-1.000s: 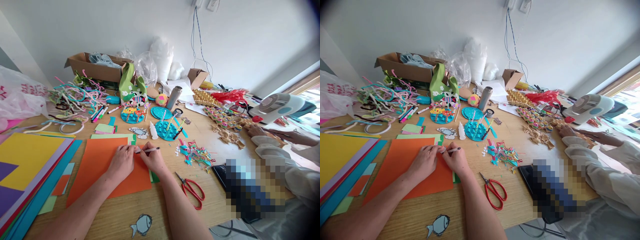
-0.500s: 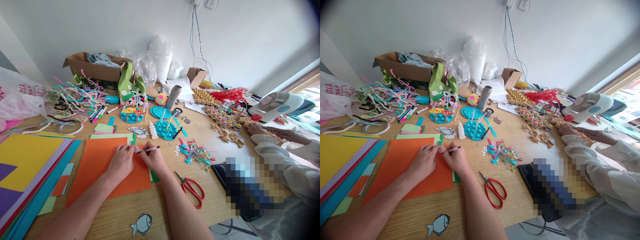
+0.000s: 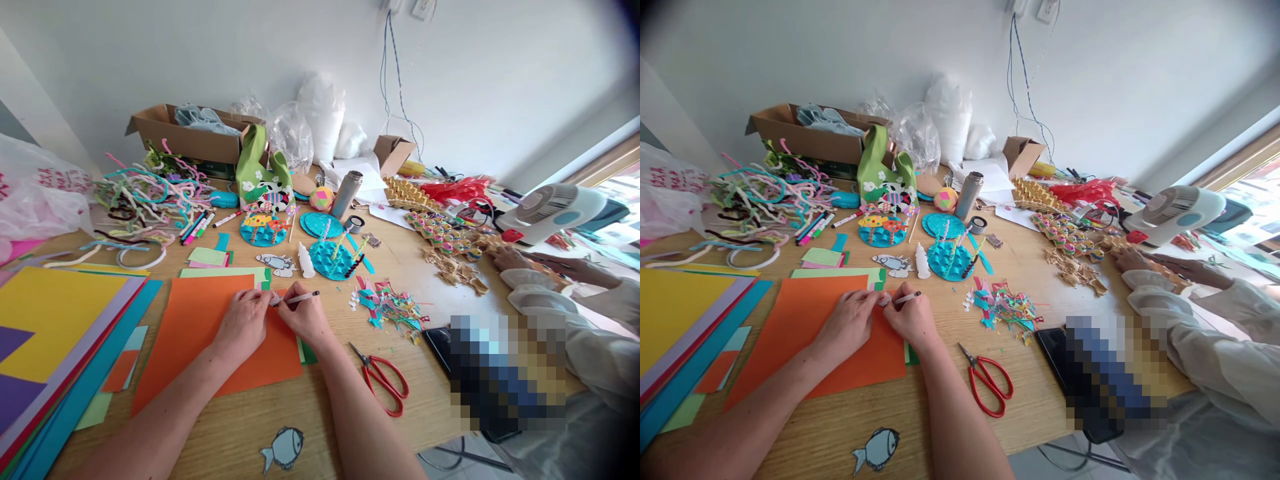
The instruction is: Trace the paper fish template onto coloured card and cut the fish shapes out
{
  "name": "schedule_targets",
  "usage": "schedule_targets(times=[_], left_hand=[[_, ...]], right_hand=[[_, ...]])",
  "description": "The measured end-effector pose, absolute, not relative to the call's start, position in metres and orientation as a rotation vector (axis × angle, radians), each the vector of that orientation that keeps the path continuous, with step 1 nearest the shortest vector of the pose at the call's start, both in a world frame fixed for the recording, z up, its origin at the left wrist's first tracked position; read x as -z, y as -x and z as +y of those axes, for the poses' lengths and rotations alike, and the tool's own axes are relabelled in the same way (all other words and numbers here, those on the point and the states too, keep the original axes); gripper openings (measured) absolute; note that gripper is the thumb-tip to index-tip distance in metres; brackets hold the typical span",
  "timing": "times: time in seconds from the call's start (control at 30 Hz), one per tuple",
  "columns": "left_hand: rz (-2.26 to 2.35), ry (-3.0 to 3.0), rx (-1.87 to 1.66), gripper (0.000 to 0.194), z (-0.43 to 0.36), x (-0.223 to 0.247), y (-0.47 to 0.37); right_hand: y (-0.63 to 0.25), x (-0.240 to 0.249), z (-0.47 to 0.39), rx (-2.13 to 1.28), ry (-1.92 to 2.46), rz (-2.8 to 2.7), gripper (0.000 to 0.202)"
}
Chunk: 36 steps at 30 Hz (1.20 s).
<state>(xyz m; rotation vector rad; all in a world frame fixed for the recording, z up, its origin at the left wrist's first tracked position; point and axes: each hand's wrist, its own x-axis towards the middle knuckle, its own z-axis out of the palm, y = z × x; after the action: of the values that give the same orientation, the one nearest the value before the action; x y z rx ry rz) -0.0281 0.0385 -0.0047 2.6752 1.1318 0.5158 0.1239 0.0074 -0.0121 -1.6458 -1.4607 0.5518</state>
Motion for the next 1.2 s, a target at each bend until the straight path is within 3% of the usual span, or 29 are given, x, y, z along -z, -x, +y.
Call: schedule_targets(times=[1.2], left_hand=[[1.155,-2.729,-0.516,0.045,0.0416,0.0098,0.029]], right_hand=[[-0.1285,0.0154,0.0094,-0.711,1.574,-1.349,0.021]])
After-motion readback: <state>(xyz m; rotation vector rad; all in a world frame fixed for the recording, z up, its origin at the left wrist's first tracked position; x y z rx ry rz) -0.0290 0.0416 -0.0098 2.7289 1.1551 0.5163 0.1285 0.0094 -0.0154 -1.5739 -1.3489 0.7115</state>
